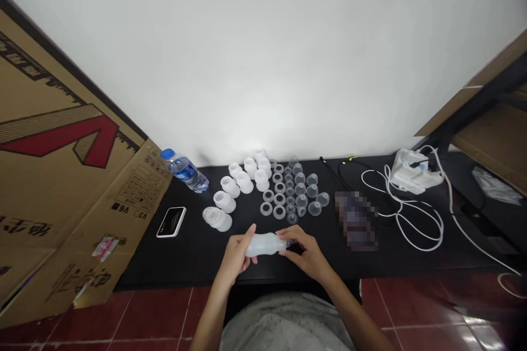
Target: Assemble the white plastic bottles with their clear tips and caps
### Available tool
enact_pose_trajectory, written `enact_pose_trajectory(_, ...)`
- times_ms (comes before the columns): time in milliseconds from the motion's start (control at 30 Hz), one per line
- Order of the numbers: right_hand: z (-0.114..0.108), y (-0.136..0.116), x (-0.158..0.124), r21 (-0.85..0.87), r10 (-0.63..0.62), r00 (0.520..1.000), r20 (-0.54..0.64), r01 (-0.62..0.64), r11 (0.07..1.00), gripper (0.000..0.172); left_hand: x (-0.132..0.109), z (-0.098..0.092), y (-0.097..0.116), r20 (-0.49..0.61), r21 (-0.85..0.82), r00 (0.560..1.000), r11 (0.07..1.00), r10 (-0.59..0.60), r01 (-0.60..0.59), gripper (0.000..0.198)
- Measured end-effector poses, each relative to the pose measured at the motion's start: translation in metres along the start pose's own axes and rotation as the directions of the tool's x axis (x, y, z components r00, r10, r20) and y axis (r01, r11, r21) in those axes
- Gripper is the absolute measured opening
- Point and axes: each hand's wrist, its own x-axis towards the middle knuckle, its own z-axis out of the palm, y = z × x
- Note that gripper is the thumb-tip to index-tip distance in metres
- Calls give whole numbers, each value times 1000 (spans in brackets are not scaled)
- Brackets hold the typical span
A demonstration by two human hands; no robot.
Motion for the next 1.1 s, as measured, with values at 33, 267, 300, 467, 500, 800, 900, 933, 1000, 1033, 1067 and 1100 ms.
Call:
enact_pose_trajectory(33, 0, 0, 0, -2, 17, 1000, 7, -17, 1000, 30, 0, 0, 0, 0, -2, 1000, 1000, 7, -7, 78)
enact_pose_trajectory(267, 3, 8, -1, 146, 198, 978, -57, -188, 971, 42, 1, 3, -5, 0, 13, 966, 966, 257, -257, 59)
enact_pose_trajectory(300, 3, 9, -1, 160, 224, 972, -73, -211, 964, 37, 1, 3, -6, -6, 29, 955, 955, 296, -296, 56)
enact_pose_trajectory(467, 1, 8, 0, 127, 198, 979, -56, -190, 974, 35, 1, 1, -12, -50, 142, 917, 911, 396, -386, 52)
enact_pose_trajectory(500, 0, 7, 0, 120, 168, 985, -46, -162, 979, 37, 1, 0, -13, -49, 162, 922, 914, 384, -373, 55)
enact_pose_trajectory(800, 2, 8, -5, 23, -19, 1000, 8, 19, 1000, 34, 6, -11, -3, 158, 192, 986, 981, -48, 17, 87)
enact_pose_trajectory(900, 2, 6, -4, 55, 48, 999, 0, -48, 997, 48, 7, -10, 4, 137, 172, 990, 985, -32, 8, 85)
enact_pose_trajectory(933, 2, 5, -3, 64, 74, 997, -13, -73, 995, 50, 7, -9, 6, 123, 162, 992, 987, -11, -9, 84)
enact_pose_trajectory(1000, 3, 7, -2, 101, 125, 992, -36, -121, 988, 55, 9, -6, 7, 96, 145, 995, 988, 37, -51, 82)
enact_pose_trajectory(1033, 4, 8, -2, 126, 148, 988, -44, -142, 982, 56, 10, -4, 6, 86, 138, 994, 987, 65, -76, 81)
enact_pose_trajectory(1067, 4, 9, -2, 145, 166, 985, -52, -157, 977, 57, 10, -2, 4, 77, 135, 993, 985, 95, -104, 80)
enact_pose_trajectory(1100, 5, 11, -2, 150, 179, 982, -63, -168, 974, 57, 11, -1, 2, 66, 137, 990, 981, 128, -136, 79)
